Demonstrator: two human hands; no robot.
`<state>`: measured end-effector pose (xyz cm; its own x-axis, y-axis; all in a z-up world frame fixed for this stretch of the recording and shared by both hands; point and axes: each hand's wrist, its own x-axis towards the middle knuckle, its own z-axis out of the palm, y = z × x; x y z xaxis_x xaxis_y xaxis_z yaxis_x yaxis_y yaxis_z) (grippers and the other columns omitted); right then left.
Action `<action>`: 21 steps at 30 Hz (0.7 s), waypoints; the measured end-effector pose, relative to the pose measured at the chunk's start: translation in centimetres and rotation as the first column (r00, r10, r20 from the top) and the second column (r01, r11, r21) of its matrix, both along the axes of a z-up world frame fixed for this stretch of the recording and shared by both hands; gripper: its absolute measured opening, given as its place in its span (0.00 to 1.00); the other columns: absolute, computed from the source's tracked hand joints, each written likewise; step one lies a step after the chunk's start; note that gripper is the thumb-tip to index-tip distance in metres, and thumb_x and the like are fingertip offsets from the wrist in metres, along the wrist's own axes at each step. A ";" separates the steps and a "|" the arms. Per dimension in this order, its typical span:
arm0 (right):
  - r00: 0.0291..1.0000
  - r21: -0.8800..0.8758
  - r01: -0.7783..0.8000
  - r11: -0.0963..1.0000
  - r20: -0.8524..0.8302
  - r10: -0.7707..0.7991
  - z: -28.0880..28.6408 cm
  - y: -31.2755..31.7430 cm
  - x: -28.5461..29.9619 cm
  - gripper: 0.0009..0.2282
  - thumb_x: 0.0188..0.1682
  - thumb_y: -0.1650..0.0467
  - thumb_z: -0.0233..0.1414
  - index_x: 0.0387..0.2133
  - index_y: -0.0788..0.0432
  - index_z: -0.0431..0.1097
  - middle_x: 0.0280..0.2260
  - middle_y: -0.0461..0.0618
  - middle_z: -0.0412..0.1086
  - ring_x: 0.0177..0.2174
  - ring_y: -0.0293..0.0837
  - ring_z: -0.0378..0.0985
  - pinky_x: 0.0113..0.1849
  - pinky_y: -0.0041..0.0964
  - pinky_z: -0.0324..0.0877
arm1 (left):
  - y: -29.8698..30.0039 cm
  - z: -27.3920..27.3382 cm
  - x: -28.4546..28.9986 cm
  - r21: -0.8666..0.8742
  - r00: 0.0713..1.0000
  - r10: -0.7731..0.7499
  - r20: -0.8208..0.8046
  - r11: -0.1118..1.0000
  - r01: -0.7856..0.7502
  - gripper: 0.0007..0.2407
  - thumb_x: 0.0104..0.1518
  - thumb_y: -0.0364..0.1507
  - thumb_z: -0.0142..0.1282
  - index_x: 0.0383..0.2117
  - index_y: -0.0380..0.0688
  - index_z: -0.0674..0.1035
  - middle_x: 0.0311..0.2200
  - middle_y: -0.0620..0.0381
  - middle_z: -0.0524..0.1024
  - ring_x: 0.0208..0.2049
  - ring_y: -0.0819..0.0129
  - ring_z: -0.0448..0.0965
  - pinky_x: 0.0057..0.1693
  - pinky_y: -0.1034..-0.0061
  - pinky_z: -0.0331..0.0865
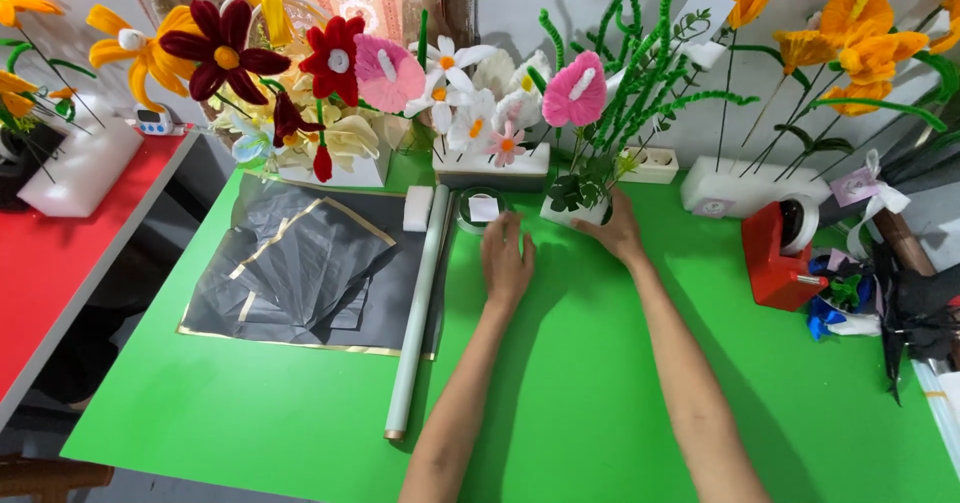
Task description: The person arranges artificial flowers and greenery into a white floral foam block. They first remove existing stems from the foam, then insert new orange flowers and green foliage to create a bouquet.
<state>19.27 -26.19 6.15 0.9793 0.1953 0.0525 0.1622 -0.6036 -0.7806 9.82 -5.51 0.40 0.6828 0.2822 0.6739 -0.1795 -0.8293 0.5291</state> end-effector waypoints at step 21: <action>0.992 -0.010 0.093 0.996 0.082 -0.092 -4.2 -0.2 2.5 0.48 0.35 0.52 0.68 0.69 0.49 0.50 0.65 0.57 0.53 0.63 0.61 0.58 0.60 0.59 0.60 | 5.5 -0.2 15.4 0.244 0.884 0.388 -0.261 0.913 -0.328 0.19 0.48 0.48 0.53 0.44 0.59 0.79 0.42 0.63 0.79 0.50 0.62 0.74 0.54 0.64 0.59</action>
<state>21.76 -26.37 2.00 0.9858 0.1055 0.1309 0.1681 -0.6293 -0.7588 25.18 -0.01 0.19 0.7352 0.4346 0.5202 0.2895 -0.8953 0.3387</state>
